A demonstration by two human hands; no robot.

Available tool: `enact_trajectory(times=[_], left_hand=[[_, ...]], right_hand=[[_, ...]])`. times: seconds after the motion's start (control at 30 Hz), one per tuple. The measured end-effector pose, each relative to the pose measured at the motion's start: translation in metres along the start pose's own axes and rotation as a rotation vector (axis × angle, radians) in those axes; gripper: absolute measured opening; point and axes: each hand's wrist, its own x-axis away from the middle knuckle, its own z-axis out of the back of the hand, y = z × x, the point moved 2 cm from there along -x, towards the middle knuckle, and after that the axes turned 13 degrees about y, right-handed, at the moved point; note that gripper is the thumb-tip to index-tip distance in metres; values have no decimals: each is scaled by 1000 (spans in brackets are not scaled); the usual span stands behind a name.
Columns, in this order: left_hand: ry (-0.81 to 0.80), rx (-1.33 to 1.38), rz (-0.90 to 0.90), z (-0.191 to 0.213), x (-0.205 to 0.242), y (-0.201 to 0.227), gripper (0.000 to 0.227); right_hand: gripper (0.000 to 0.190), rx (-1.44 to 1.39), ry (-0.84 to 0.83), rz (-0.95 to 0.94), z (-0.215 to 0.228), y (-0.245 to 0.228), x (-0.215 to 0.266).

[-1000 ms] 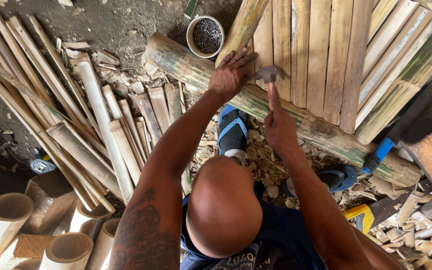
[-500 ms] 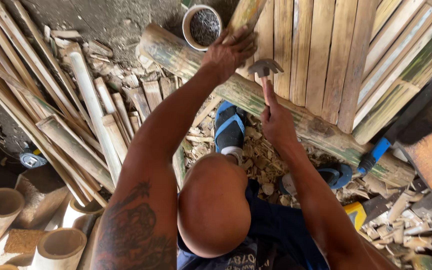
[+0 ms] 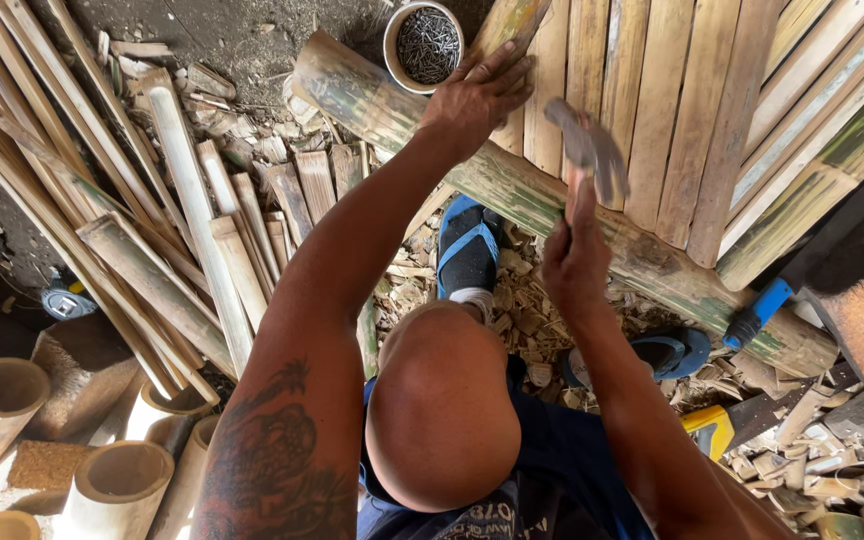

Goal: The person assembles a bamboo structure by cutting bamboo strips with a hand saw and nailing them to a frame using a hammer. The person repeatedly measures, cuts, and secures the strips to build the structure.

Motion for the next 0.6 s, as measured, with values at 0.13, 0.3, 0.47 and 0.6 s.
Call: enact_trajectory(times=[0.13, 0.3, 0.47, 0.6], left_hand=[[-9, 14, 29, 24, -5, 2, 62], [29, 183, 252, 47, 13, -15, 37], [326, 227, 463, 40, 26, -71, 19], [27, 29, 459, 1, -3, -92, 28]], right_hand=[[70, 210, -284, -15, -6, 5, 3], [68, 321, -334, -74, -2, 11, 23], [70, 195, -190, 0, -17, 4, 37], [74, 82, -178, 4, -24, 5, 7]])
